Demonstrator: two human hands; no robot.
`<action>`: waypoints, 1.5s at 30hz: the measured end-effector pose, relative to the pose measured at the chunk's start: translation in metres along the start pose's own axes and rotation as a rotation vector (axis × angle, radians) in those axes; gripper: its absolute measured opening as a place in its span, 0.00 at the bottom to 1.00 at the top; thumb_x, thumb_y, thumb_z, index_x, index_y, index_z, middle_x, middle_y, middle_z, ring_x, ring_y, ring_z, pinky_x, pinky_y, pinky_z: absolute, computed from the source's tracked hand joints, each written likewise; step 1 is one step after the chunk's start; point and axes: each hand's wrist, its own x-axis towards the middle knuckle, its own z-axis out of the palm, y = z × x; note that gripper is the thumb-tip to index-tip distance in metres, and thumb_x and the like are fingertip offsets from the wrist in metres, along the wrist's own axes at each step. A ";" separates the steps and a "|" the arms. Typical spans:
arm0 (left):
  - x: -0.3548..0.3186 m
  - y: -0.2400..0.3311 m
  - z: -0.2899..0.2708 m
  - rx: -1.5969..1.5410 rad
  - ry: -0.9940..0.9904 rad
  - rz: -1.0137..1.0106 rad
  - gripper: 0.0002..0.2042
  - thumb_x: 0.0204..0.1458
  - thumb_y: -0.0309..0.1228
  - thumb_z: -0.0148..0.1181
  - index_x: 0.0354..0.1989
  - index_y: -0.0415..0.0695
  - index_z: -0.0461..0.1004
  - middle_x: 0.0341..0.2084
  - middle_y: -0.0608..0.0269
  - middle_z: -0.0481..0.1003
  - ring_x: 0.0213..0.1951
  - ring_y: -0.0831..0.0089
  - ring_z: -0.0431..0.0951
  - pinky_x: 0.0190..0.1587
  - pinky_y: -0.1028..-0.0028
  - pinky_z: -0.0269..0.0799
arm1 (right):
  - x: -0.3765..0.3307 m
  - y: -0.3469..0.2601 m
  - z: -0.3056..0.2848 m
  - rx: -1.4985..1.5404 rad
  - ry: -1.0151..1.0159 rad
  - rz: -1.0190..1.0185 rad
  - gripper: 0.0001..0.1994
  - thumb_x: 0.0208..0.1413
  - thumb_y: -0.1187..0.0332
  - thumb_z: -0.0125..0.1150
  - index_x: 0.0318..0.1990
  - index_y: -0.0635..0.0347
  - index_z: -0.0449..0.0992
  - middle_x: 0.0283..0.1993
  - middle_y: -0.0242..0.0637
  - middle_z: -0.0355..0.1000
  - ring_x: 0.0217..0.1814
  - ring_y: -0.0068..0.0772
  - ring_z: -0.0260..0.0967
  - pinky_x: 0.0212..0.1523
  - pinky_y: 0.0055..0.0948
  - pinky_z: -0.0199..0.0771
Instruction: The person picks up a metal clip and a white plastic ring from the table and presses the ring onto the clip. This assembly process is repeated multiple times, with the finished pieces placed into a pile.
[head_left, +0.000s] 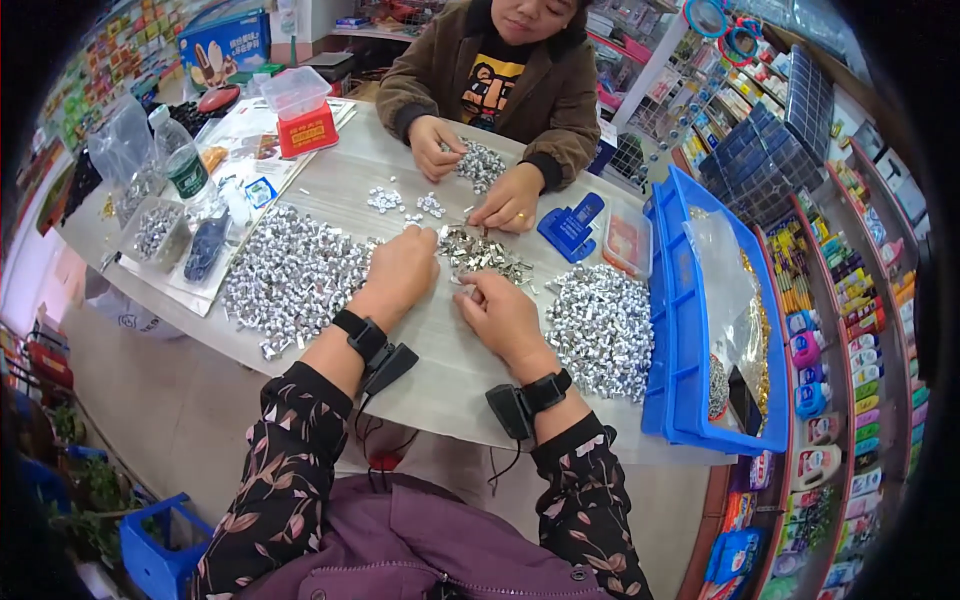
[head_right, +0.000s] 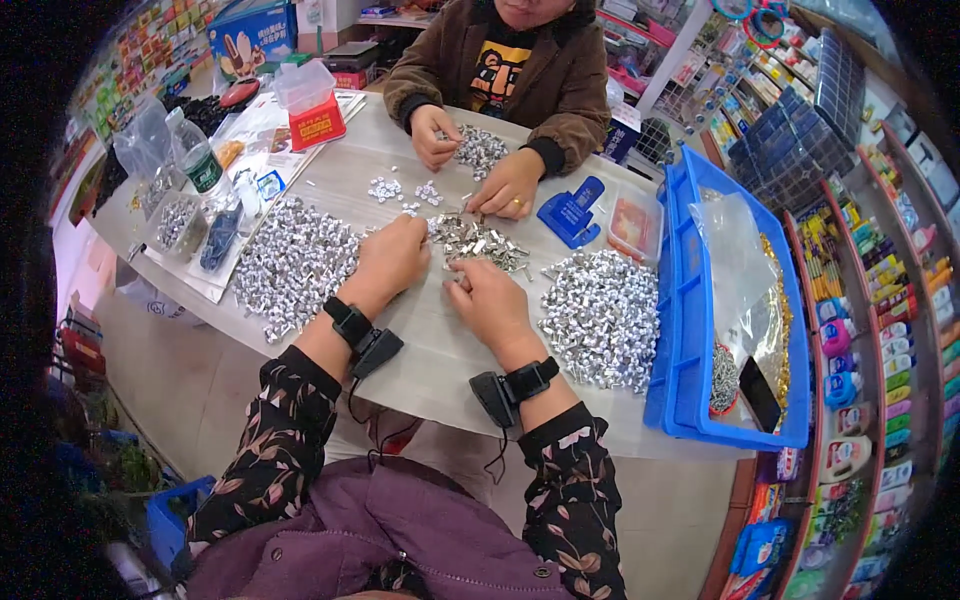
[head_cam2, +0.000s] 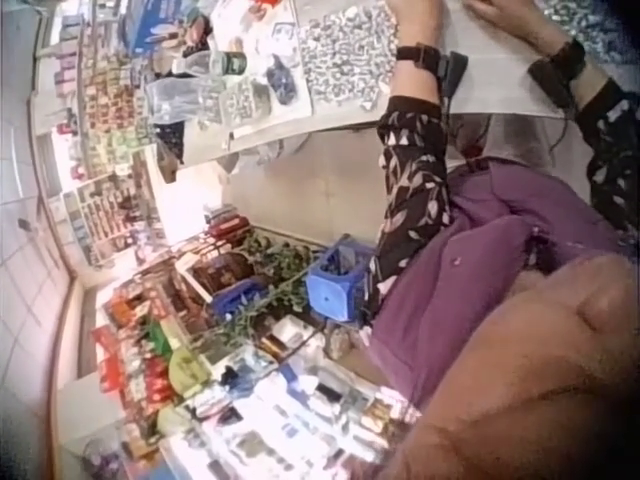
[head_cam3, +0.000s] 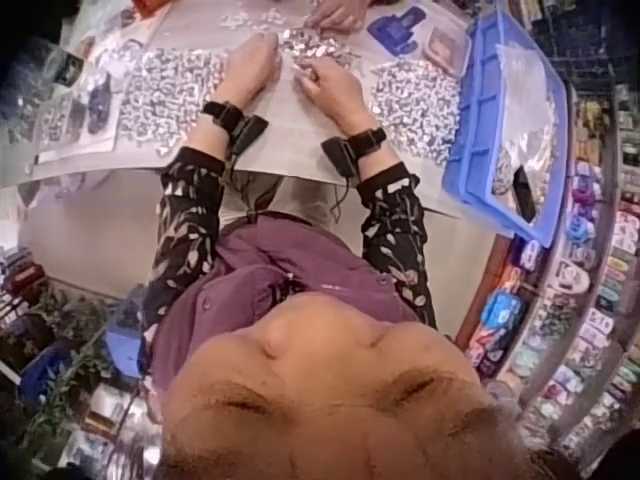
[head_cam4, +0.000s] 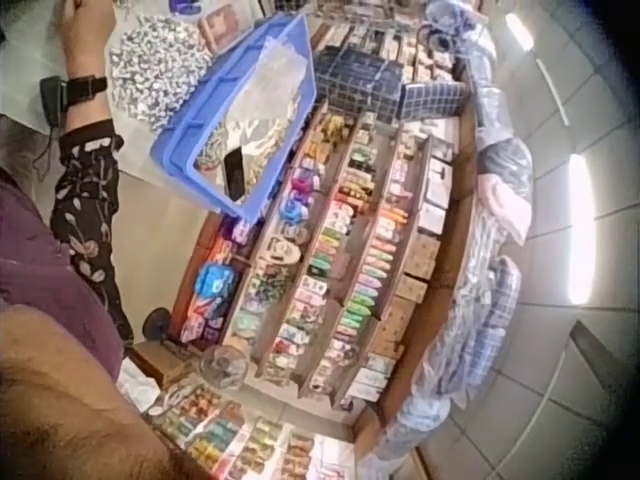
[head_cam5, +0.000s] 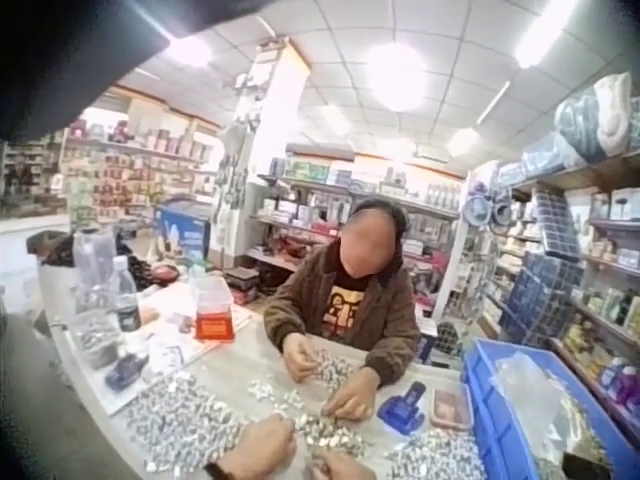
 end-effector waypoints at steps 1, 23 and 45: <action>0.002 -0.001 -0.001 -0.015 0.038 0.029 0.08 0.45 0.31 0.55 0.31 0.40 0.69 0.29 0.52 0.71 0.30 0.54 0.75 0.33 0.61 0.72 | 0.002 0.001 -0.001 0.033 0.005 0.044 0.08 0.47 0.64 0.59 0.34 0.55 0.75 0.28 0.35 0.68 0.28 0.36 0.68 0.28 0.31 0.67; -0.022 0.028 -0.003 -1.487 -0.349 -0.413 0.08 0.54 0.33 0.54 0.34 0.41 0.69 0.24 0.68 0.70 0.23 0.82 0.70 0.25 0.83 0.69 | -0.005 0.017 -0.022 0.935 -0.022 0.309 0.05 0.51 0.73 0.58 0.36 0.62 0.73 0.34 0.31 0.73 0.35 0.18 0.69 0.35 0.18 0.68; -0.025 0.020 0.001 -1.789 -0.471 -0.551 0.06 0.54 0.31 0.54 0.32 0.43 0.67 0.24 0.67 0.71 0.23 0.80 0.72 0.25 0.83 0.71 | -0.010 0.000 -0.015 0.912 0.047 0.130 0.05 0.52 0.73 0.59 0.35 0.64 0.75 0.32 0.28 0.73 0.32 0.13 0.67 0.32 0.12 0.65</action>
